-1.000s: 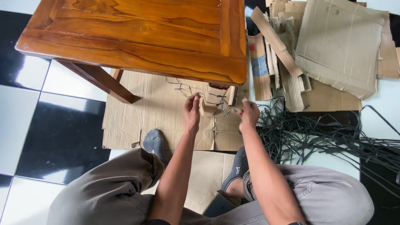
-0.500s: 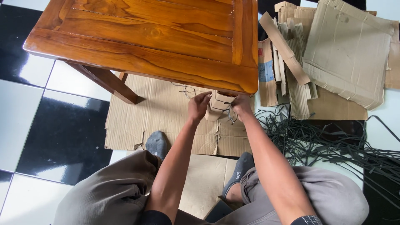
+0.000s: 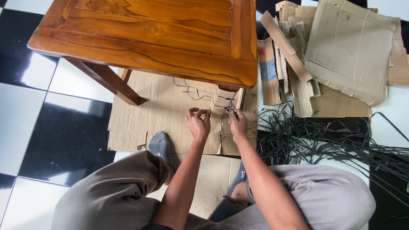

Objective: Wrapping a wooden table leg with cardboard and securing it with plastic ties

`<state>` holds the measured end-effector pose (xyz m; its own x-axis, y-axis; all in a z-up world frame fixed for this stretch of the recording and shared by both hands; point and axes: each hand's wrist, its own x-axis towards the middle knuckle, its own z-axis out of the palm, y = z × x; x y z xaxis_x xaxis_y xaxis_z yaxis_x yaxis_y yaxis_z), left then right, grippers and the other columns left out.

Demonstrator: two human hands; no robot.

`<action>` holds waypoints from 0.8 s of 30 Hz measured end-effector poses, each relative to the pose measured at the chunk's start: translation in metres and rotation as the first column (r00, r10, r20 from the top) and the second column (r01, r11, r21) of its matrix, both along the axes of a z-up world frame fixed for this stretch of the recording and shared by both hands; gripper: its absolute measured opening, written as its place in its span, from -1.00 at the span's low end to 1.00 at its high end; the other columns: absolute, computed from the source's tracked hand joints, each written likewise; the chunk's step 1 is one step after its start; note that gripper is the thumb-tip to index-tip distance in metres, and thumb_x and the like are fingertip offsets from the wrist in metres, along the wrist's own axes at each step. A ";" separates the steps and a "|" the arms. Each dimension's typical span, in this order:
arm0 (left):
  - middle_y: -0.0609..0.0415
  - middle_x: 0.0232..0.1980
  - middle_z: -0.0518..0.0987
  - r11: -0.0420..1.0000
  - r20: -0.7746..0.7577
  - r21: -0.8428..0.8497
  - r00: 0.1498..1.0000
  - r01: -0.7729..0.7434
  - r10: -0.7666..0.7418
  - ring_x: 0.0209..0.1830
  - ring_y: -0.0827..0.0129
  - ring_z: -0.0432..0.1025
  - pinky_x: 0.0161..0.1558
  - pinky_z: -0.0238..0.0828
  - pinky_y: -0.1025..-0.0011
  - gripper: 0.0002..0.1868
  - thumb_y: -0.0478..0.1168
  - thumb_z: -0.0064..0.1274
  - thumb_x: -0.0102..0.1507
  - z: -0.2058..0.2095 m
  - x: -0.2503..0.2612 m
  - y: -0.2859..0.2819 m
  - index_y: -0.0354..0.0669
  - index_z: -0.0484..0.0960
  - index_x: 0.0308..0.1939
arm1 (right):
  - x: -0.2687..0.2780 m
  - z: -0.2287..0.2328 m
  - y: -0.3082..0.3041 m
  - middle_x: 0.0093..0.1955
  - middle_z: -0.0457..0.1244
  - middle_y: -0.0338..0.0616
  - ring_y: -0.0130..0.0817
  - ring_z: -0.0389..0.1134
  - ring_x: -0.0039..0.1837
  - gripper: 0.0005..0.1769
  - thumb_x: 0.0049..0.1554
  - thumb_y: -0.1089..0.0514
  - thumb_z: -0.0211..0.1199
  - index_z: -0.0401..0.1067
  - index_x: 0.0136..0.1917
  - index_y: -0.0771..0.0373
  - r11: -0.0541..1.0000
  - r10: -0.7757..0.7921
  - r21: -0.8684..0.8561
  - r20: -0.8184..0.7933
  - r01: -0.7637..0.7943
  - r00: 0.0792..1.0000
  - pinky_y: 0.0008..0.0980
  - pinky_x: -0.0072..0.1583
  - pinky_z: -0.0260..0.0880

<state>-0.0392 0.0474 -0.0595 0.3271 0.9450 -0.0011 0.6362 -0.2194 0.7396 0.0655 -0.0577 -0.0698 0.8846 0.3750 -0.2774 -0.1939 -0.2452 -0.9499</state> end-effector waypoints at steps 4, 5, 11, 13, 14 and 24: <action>0.21 0.05 0.48 0.994 -0.028 -0.100 0.999 -0.034 0.031 0.11 0.14 0.40 0.15 0.37 0.14 -0.83 0.09 0.27 0.17 0.011 -0.001 -0.008 0.24 0.79 -0.26 | -0.025 0.023 -0.003 -0.43 0.28 -0.10 -0.44 0.14 -0.31 -0.89 0.21 0.17 0.13 0.46 -0.10 0.16 0.995 -0.077 0.068 0.002 0.077 0.997 -0.50 -0.22 0.09; 0.15 -0.11 0.54 0.969 0.030 -0.243 0.999 -0.033 0.042 -0.02 0.10 0.47 0.05 0.39 0.12 -0.81 0.10 0.23 0.18 0.007 0.000 -0.008 0.22 0.79 -0.25 | -0.028 0.022 -0.004 -0.42 0.32 -0.13 -0.49 0.12 -0.35 -0.90 0.22 0.11 0.15 0.44 -0.11 0.10 0.992 -0.098 0.073 -0.016 0.099 0.995 -0.53 -0.26 0.05; 0.20 -0.54 0.46 0.851 0.339 -0.525 0.918 0.004 0.205 -0.44 0.46 0.34 -0.29 0.23 0.45 -0.85 -0.09 0.21 0.20 0.014 0.003 -0.019 -0.03 0.77 -0.26 | -0.035 0.047 0.002 -0.36 0.36 -0.13 -0.61 0.08 -0.42 -0.92 0.24 0.07 0.17 0.39 -0.08 0.07 0.982 -0.110 0.136 -0.154 0.131 0.982 -0.67 -0.35 -0.01; 0.23 -0.54 0.47 0.824 0.401 -0.565 0.885 0.036 0.236 -0.44 0.50 0.33 -0.29 0.20 0.51 -0.86 -0.13 0.20 0.20 0.009 0.004 -0.020 -0.08 0.75 -0.25 | -0.035 0.048 0.003 -0.36 0.35 -0.12 -0.60 0.08 -0.44 -0.92 0.24 0.08 0.17 0.39 -0.09 0.08 0.985 -0.088 0.131 -0.190 0.114 0.978 -0.67 -0.38 -0.04; 0.21 -0.53 0.48 0.816 0.449 -0.574 0.860 0.069 0.243 -0.47 0.53 0.34 -0.34 0.21 0.54 -0.88 -0.17 0.21 0.20 0.004 0.003 -0.020 -0.10 0.74 -0.26 | -0.037 0.047 0.003 -0.38 0.34 -0.12 -0.57 0.08 -0.44 -0.91 0.25 0.09 0.17 0.40 -0.10 0.08 0.988 -0.065 0.132 -0.142 0.084 0.988 -0.66 -0.37 -0.02; 0.12 -0.42 0.54 0.560 0.530 -0.794 0.720 0.235 0.449 -0.53 0.57 0.39 -0.37 0.55 0.48 -0.85 -0.30 0.27 0.21 -0.012 0.003 -0.025 -0.26 0.67 -0.18 | -0.054 0.006 -0.011 -0.34 0.43 -0.18 -0.38 0.39 -0.38 -0.86 0.27 0.04 0.22 0.52 -0.12 0.01 0.991 0.053 -0.125 0.075 -0.043 0.996 -0.47 -0.28 0.32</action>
